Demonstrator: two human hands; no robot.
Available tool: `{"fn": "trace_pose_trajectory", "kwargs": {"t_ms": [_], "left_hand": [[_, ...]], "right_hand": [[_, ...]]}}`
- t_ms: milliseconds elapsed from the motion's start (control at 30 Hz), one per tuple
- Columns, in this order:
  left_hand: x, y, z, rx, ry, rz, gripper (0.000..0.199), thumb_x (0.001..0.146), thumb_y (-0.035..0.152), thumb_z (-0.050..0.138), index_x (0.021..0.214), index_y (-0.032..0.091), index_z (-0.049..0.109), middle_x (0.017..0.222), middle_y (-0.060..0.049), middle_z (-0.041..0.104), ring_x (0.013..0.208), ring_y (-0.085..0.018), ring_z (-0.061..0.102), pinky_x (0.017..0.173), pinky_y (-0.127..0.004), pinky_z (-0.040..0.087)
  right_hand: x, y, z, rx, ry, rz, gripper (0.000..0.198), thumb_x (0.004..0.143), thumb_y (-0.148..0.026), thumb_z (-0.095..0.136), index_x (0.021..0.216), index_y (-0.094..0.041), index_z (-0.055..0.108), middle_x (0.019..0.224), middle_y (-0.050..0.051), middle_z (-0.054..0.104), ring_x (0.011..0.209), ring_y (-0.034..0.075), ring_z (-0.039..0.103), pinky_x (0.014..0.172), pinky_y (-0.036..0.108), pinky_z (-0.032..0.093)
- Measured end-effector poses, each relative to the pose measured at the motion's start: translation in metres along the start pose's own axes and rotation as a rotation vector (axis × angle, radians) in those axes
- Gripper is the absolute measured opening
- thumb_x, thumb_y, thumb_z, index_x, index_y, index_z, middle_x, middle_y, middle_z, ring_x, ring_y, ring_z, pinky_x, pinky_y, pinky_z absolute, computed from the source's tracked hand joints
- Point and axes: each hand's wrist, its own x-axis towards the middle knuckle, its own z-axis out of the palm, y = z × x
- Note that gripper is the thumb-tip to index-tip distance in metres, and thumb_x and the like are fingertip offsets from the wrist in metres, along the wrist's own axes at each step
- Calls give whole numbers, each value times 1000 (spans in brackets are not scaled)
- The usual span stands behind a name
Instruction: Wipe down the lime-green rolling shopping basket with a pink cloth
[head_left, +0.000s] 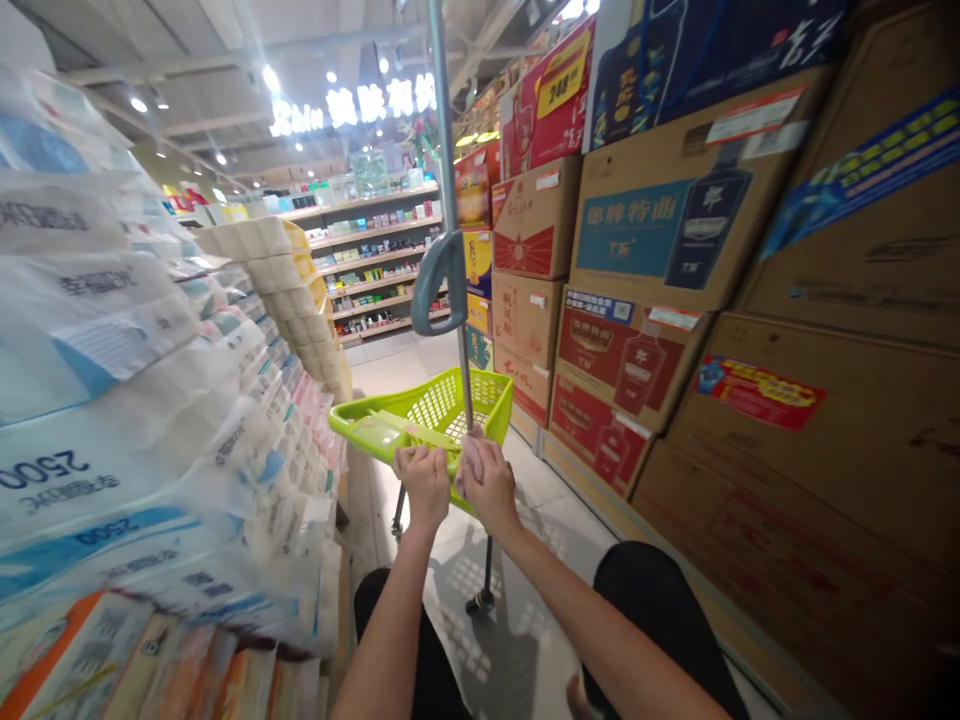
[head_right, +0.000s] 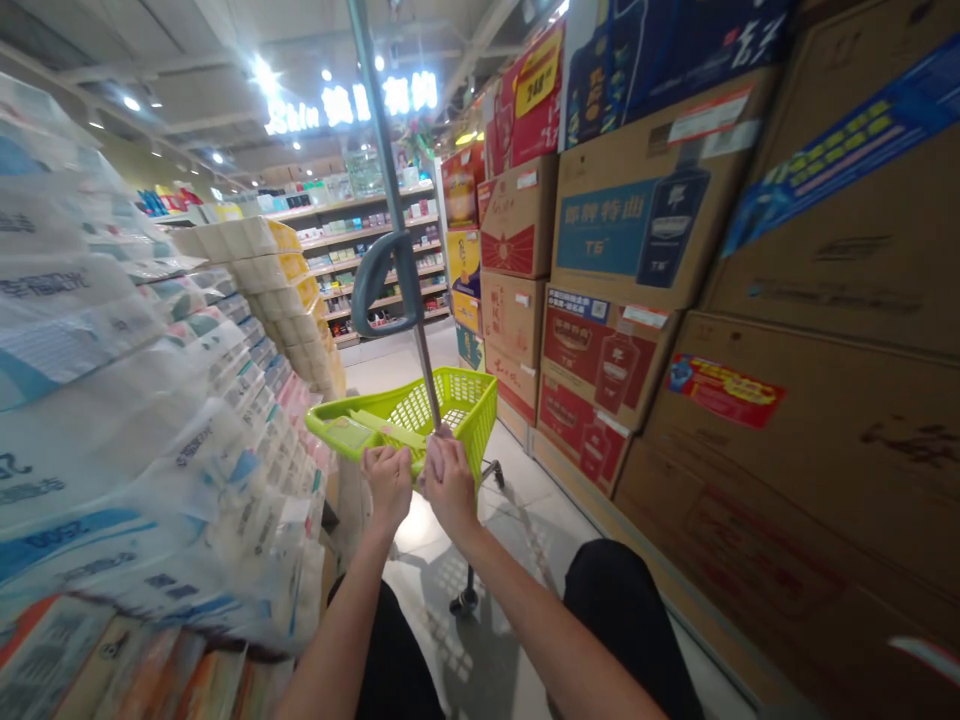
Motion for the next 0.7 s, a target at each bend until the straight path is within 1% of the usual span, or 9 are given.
{"fn": "trace_pose_trajectory", "kwargs": {"t_ms": [67, 133, 200, 267, 300, 367, 467, 533, 700], "left_hand": [[-3, 6, 0, -33, -19, -24, 49, 99, 35, 28, 65, 22, 61, 78, -4, 63, 96, -22, 48, 108, -52, 28], [-6, 10, -1, -70, -68, -24, 53, 100, 34, 20, 69, 22, 61, 79, -5, 63, 96, -22, 49, 109, -52, 28], [-9, 11, -2, -121, -117, -7, 56, 100, 34, 12, 80, 23, 63, 85, -5, 65, 101, -22, 50, 110, -51, 26], [-12, 12, -2, -193, -132, -28, 54, 100, 35, 8, 104, 26, 61, 92, -3, 67, 107, -21, 50, 112, -49, 25], [-13, 13, -2, -218, -137, -42, 52, 100, 36, 7, 114, 26, 56, 94, -3, 68, 109, -20, 50, 113, -48, 24], [-16, 13, 0, -235, -140, -70, 51, 99, 36, 5, 123, 27, 49, 101, -4, 68, 113, -20, 50, 115, -48, 21], [-19, 12, 1, -242, -149, -74, 50, 99, 35, 4, 125, 25, 46, 111, -6, 66, 122, -18, 48, 118, -46, 16], [-19, 10, 1, -238, -158, -51, 51, 99, 35, 2, 122, 24, 46, 117, -6, 64, 129, -16, 44, 120, -45, 14], [-19, 7, 3, -219, -192, -72, 57, 99, 36, -3, 122, 22, 47, 124, -8, 61, 134, -14, 40, 121, -45, 13]], "right_hand": [[-6, -8, -9, -27, -40, -134, 38, 83, -18, 47, 118, -21, 61, 122, 11, 60, 121, 24, 54, 105, 40, 42], [-3, -5, -18, -52, -78, -211, 35, 81, -15, 47, 110, -22, 65, 117, 9, 63, 117, 23, 56, 103, 39, 44], [5, 6, -25, -91, -97, -211, 28, 79, -16, 48, 97, -23, 68, 106, 7, 68, 103, 23, 62, 93, 38, 50], [10, 15, -27, -159, -81, -180, 24, 79, -19, 48, 90, -23, 69, 100, 5, 70, 92, 22, 65, 85, 37, 52], [10, 16, -27, -197, -64, -181, 23, 80, -19, 48, 90, -24, 69, 100, 5, 71, 90, 23, 65, 83, 37, 52], [5, 13, -28, -257, -38, -236, 26, 80, -19, 48, 94, -25, 69, 104, 5, 71, 94, 24, 64, 86, 38, 51], [-4, 5, -32, -253, -62, -379, 30, 81, -17, 49, 102, -26, 68, 109, 5, 71, 103, 25, 63, 93, 40, 49], [-6, 3, -35, -221, -88, -422, 30, 82, -18, 49, 102, -26, 68, 110, 4, 71, 102, 24, 63, 92, 40, 49], [-11, -4, -28, -312, -40, -345, 28, 84, -20, 48, 102, -25, 69, 106, 7, 71, 96, 27, 63, 83, 41, 51]]}}
